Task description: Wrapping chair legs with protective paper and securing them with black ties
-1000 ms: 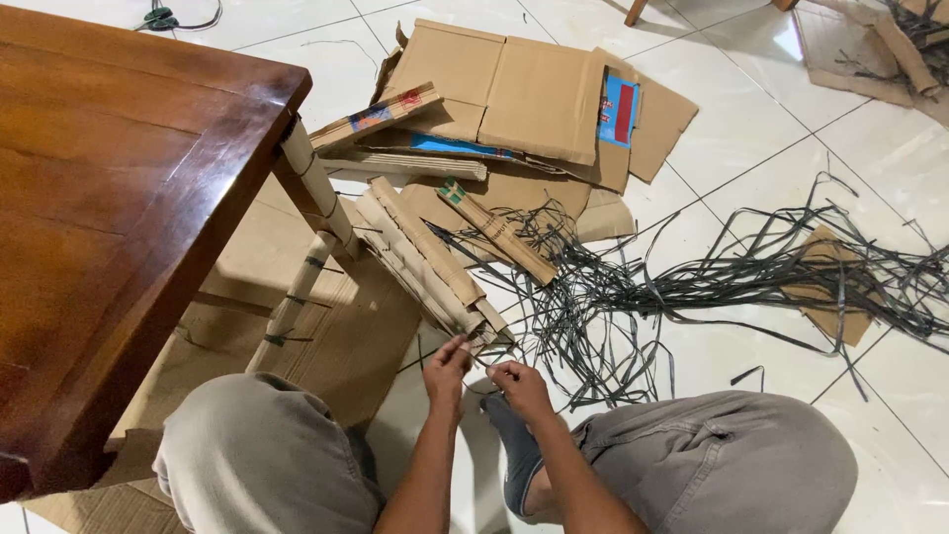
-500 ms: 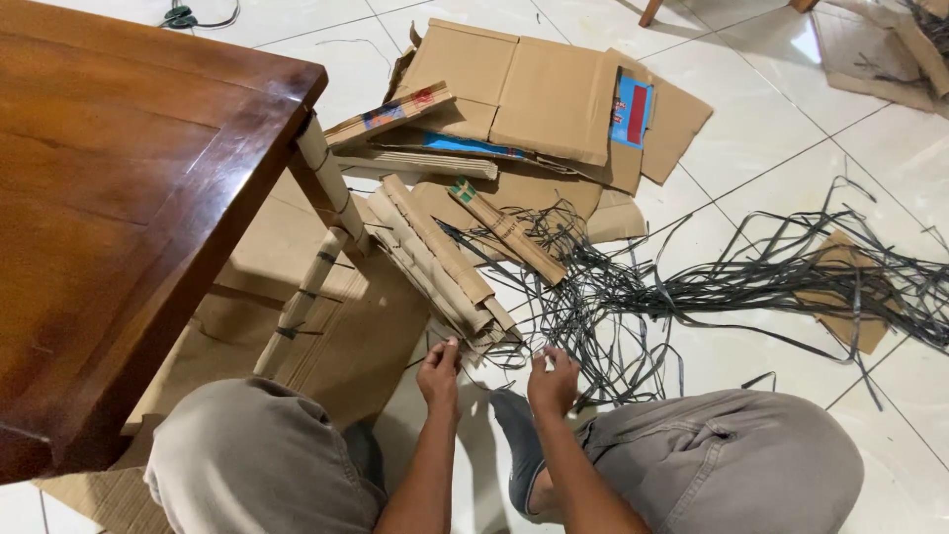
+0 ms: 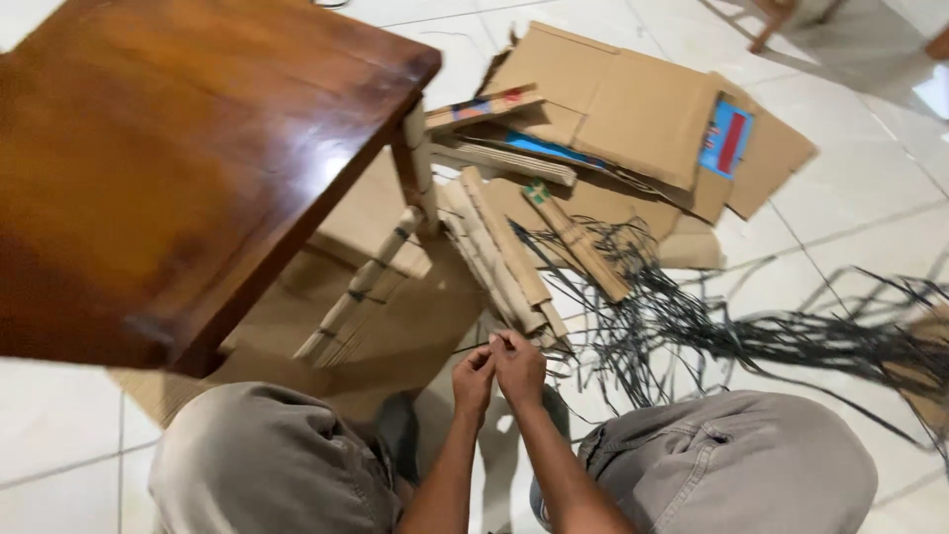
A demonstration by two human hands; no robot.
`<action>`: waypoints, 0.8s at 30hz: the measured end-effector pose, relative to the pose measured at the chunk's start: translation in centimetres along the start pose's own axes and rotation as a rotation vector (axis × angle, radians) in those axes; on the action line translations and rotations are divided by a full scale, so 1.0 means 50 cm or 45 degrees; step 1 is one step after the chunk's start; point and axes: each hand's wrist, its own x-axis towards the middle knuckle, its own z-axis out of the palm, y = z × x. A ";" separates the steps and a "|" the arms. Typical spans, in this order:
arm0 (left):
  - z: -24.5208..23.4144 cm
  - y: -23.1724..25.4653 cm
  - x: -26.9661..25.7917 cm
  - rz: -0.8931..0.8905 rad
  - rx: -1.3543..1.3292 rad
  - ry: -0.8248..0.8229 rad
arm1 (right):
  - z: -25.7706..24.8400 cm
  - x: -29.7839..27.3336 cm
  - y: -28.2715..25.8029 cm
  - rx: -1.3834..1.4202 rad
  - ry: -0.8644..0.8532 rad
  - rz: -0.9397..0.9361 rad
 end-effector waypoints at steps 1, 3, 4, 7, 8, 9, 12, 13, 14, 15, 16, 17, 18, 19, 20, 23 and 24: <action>-0.011 0.003 -0.003 0.009 -0.008 0.032 | 0.015 -0.002 0.001 -0.002 -0.030 -0.016; -0.031 0.010 -0.008 0.116 0.074 0.123 | 0.047 -0.005 0.001 0.021 -0.102 0.056; -0.042 0.018 -0.011 0.126 0.065 0.158 | 0.061 -0.007 -0.002 0.017 -0.133 0.037; -0.084 0.012 -0.001 0.276 0.202 0.293 | 0.097 -0.017 -0.015 0.057 -0.199 -0.039; -0.106 -0.007 0.013 0.275 0.170 0.336 | 0.105 -0.022 -0.026 0.123 -0.227 0.042; -0.127 -0.024 0.030 0.278 0.139 0.377 | 0.113 -0.025 -0.038 0.188 -0.253 0.123; -0.180 -0.047 0.053 0.284 0.041 0.494 | 0.130 -0.056 -0.103 0.301 -0.313 0.143; -0.193 -0.048 0.053 0.291 0.034 0.521 | 0.140 -0.063 -0.117 0.295 -0.339 0.131; -0.206 -0.049 0.053 0.291 -0.018 0.568 | 0.150 -0.072 -0.130 0.370 -0.314 0.141; -0.221 -0.050 0.051 0.293 -0.071 0.616 | 0.161 -0.083 -0.144 0.444 -0.291 0.151; -0.232 -0.037 0.038 0.301 -0.079 0.646 | 0.169 -0.092 -0.155 0.438 -0.320 0.140; -0.243 -0.022 0.026 0.347 -0.073 0.708 | 0.178 -0.103 -0.167 0.524 -0.328 0.149; -0.254 -0.007 0.013 0.392 -0.066 0.772 | 0.187 -0.115 -0.178 0.610 -0.336 0.160; -0.255 0.031 -0.007 0.405 -0.073 0.801 | 0.201 -0.126 -0.191 0.608 -0.366 0.147; -0.255 0.070 -0.028 0.443 -0.033 0.900 | 0.213 -0.138 -0.203 0.633 -0.373 0.130; -0.266 0.179 -0.075 0.505 0.044 1.106 | 0.236 -0.175 -0.250 0.658 -0.461 0.059; -0.272 0.213 -0.089 0.517 0.084 1.183 | 0.241 -0.189 -0.266 0.656 -0.511 0.013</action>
